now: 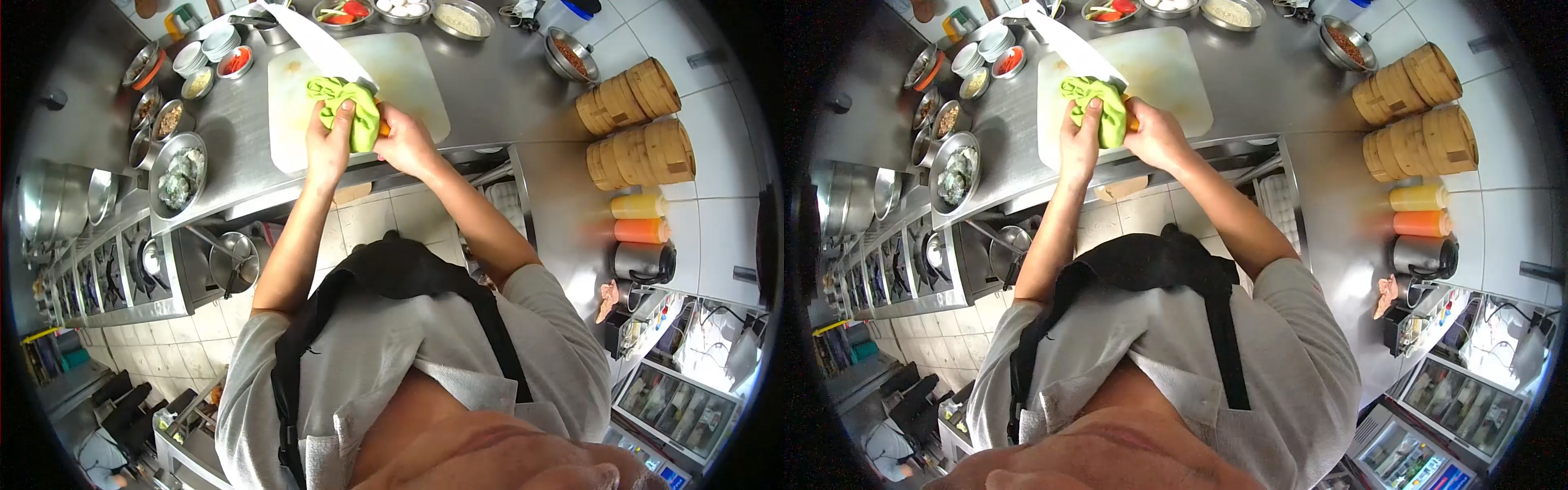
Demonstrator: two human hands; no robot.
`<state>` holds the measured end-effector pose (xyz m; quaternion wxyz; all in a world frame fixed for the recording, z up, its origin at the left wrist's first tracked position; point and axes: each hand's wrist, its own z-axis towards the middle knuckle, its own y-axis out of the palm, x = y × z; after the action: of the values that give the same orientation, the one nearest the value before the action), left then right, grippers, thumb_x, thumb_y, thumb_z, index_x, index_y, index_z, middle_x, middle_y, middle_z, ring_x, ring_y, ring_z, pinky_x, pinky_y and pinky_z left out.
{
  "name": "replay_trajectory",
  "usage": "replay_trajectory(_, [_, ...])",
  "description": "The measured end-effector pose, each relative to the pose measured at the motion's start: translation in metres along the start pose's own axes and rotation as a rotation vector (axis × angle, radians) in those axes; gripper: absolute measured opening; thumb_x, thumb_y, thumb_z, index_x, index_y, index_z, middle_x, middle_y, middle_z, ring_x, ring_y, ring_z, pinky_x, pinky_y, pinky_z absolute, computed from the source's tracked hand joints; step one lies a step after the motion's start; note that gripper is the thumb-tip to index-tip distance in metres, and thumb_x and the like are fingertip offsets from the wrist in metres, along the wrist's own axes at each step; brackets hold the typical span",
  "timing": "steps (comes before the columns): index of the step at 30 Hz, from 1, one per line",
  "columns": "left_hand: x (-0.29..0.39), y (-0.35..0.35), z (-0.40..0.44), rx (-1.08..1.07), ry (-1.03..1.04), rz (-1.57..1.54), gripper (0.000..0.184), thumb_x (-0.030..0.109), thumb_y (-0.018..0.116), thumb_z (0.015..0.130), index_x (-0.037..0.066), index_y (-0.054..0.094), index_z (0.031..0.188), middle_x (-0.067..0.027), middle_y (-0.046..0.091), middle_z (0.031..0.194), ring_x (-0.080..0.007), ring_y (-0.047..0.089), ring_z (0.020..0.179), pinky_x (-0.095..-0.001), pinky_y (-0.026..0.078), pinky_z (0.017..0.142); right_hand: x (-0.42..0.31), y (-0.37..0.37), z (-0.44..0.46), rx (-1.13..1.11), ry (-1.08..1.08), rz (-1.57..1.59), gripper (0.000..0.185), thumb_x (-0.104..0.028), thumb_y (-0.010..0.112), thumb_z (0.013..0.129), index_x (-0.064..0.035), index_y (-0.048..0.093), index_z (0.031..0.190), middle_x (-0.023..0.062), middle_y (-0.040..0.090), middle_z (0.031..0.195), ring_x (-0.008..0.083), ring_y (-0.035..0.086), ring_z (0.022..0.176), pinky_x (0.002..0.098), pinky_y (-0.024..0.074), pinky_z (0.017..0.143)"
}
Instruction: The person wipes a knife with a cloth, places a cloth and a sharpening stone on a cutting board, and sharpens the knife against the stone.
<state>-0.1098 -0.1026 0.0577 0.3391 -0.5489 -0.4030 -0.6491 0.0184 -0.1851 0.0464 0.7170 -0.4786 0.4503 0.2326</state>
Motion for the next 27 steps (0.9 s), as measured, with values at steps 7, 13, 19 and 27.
replay_trajectory(7, [-0.002,-0.029,-0.009,-0.441,-0.036,-0.173,0.051,0.009,0.066,0.095,-0.008,0.046,0.138,-0.0136,0.063,0.127,-0.0183,0.060,0.117,-0.0313,0.047,0.102,-0.021,-0.001,0.002,-0.082,0.182,0.303,0.042,-0.005,0.070,0.085,-0.0018,0.061,0.126,0.0081,0.073,0.091,0.0198,0.067,0.065,0.0341,0.0562,0.060])
replay_trajectory(13, [-0.025,-0.033,0.010,-0.228,-0.143,-0.287,0.033,0.017,0.073,0.093,-0.002,0.065,0.119,-0.0088,0.072,0.112,-0.0157,0.068,0.099,-0.0303,0.053,0.090,-0.009,0.014,-0.001,-0.143,-0.075,-0.329,0.046,-0.022,0.075,0.084,-0.0092,0.061,0.126,0.0216,0.071,0.090,0.0416,0.069,0.083,0.0493,0.0554,0.074])
replay_trajectory(19, [-0.022,-0.031,0.033,0.015,-0.135,-0.383,0.031,0.017,0.072,0.093,-0.003,0.066,0.116,-0.0094,0.072,0.108,-0.0152,0.068,0.095,-0.0300,0.054,0.085,-0.015,0.028,-0.006,-0.043,-0.133,-0.387,0.028,-0.016,0.069,0.084,-0.0070,0.059,0.109,0.0238,0.069,0.083,0.0467,0.067,0.080,0.0525,0.0536,0.071])
replay_trajectory(27, [0.013,-0.082,0.110,0.252,0.075,-0.539,0.031,0.014,0.074,0.092,-0.003,0.065,0.116,-0.0101,0.073,0.105,-0.0184,0.071,0.090,-0.0300,0.056,0.079,-0.023,0.017,-0.034,-0.084,-0.089,-0.411,0.030,-0.015,0.070,0.082,-0.0061,0.053,0.105,0.0247,0.067,0.079,0.0478,0.066,0.080,0.0562,0.0515,0.070])
